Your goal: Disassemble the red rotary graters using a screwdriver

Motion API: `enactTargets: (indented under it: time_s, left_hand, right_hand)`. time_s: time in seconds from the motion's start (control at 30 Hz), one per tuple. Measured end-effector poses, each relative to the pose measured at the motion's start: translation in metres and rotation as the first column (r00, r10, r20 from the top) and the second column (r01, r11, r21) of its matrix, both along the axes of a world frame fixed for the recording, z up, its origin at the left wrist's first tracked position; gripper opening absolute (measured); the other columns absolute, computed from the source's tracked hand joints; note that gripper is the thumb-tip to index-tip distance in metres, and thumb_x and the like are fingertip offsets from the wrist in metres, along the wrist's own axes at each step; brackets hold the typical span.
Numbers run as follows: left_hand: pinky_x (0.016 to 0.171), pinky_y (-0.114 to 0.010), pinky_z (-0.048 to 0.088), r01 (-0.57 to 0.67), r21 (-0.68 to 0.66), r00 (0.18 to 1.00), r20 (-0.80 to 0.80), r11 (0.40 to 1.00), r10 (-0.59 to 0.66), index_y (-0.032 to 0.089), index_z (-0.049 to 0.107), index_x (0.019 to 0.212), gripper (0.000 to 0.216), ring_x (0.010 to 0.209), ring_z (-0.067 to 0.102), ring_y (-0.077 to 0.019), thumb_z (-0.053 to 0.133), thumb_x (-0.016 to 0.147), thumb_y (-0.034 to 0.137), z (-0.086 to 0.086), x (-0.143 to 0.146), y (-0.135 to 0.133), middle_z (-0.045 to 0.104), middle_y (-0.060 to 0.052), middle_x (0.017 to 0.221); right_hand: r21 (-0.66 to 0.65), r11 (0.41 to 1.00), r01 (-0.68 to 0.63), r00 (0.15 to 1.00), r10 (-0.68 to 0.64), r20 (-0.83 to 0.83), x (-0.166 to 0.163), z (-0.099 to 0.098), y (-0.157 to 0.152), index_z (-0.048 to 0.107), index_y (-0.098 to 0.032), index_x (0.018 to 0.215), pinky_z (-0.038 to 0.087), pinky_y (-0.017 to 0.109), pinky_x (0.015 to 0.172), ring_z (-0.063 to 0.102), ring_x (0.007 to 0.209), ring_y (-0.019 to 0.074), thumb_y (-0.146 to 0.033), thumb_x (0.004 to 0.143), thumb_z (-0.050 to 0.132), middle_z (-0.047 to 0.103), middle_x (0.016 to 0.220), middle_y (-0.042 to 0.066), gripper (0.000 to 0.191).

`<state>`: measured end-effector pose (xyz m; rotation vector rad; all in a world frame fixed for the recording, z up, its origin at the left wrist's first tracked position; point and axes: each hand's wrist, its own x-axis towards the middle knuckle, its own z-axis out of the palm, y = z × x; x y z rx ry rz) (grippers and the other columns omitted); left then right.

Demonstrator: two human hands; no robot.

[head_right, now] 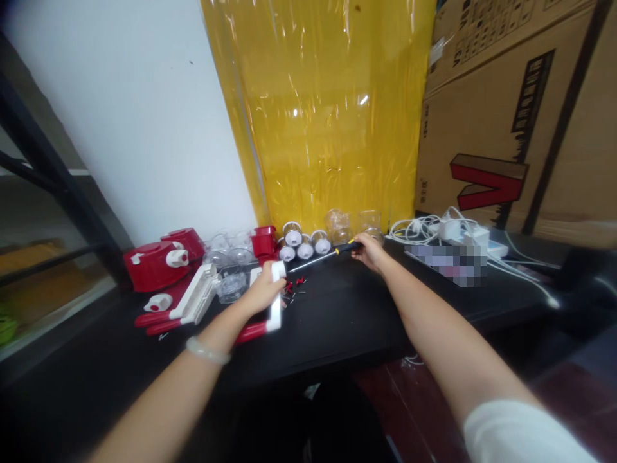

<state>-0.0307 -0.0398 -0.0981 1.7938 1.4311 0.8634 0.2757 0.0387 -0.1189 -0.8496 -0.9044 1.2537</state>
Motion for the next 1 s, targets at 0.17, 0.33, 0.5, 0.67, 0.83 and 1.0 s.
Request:
enactTargets:
  time_s: [0.17,0.33,0.5,0.67,0.83,1.0]
  left_hand:
    - [0.046,-0.035,0.054,0.005,0.01,1.0,-0.005,1.0,-0.005,0.02,0.028,0.117,0.044,0.047,0.063,-0.0192,0.053,0.081,0.02,-0.003,-0.001,0.003,0.063,-0.008,0.09]
    - [0.045,-0.034,0.054,0.008,0.017,1.0,0.005,1.0,-0.008,0.02,0.029,0.117,0.043,0.046,0.062,-0.0186,0.052,0.082,0.018,-0.002,-0.001,0.003,0.062,-0.008,0.091]
    - [0.045,-0.033,0.054,-0.003,0.022,1.0,-0.017,1.0,0.004,0.02,0.029,0.117,0.043,0.046,0.062,-0.0181,0.053,0.081,0.018,-0.001,-0.001,0.003,0.062,-0.007,0.089]
    - [0.046,-0.032,0.054,-0.014,-0.001,1.0,-0.01,1.0,0.014,0.02,0.028,0.119,0.048,0.047,0.062,-0.0177,0.056,0.08,0.021,-0.001,0.0,0.001,0.064,-0.007,0.09]
    - [0.045,-0.033,0.054,-0.011,0.005,1.0,-0.004,1.0,0.011,0.02,0.029,0.117,0.045,0.047,0.062,-0.0181,0.055,0.081,0.021,0.0,0.0,0.0,0.063,-0.007,0.089]
    - [0.047,-0.033,0.054,-0.017,0.002,1.0,-0.01,1.0,0.017,0.021,0.028,0.117,0.046,0.048,0.063,-0.0181,0.056,0.081,0.023,0.0,0.0,0.001,0.063,-0.006,0.086]
  right_hand:
    - [0.041,0.999,-0.013,0.999,0.011,0.049,0.003,-0.003,0.004,0.051,-0.022,0.077,0.045,0.026,0.05,0.051,0.048,0.0115,-0.025,0.071,0.057,0.056,0.062,-0.002,0.009]
    - [0.05,0.996,0.073,0.979,-0.081,0.189,0.004,-0.009,0.011,0.052,-0.022,0.073,0.045,0.025,0.046,0.042,0.039,0.0098,-0.055,0.08,0.058,0.046,0.046,-0.004,0.034]
    - [0.079,0.99,0.117,0.961,-0.132,0.242,0.002,-0.012,0.012,0.051,-0.022,0.071,0.044,0.023,0.045,0.036,0.037,0.0074,-0.037,0.076,0.065,0.039,0.043,-0.007,0.021]
    - [0.065,0.998,0.028,0.995,-0.034,0.099,0.002,-0.006,0.006,0.053,-0.021,0.074,0.044,0.023,0.047,0.044,0.045,0.0082,-0.025,0.067,0.059,0.051,0.057,-0.003,0.01]
    - [0.053,0.998,-0.024,0.999,0.022,0.048,0.004,-0.003,0.003,0.054,-0.021,0.074,0.044,0.024,0.048,0.048,0.046,0.0107,-0.03,0.071,0.057,0.054,0.057,-0.001,0.01]
    - [0.059,0.997,0.045,0.982,-0.055,0.183,0.003,-0.005,0.006,0.054,-0.022,0.072,0.045,0.026,0.048,0.033,0.035,0.0091,-0.052,0.083,0.052,0.034,0.038,-0.007,0.032]
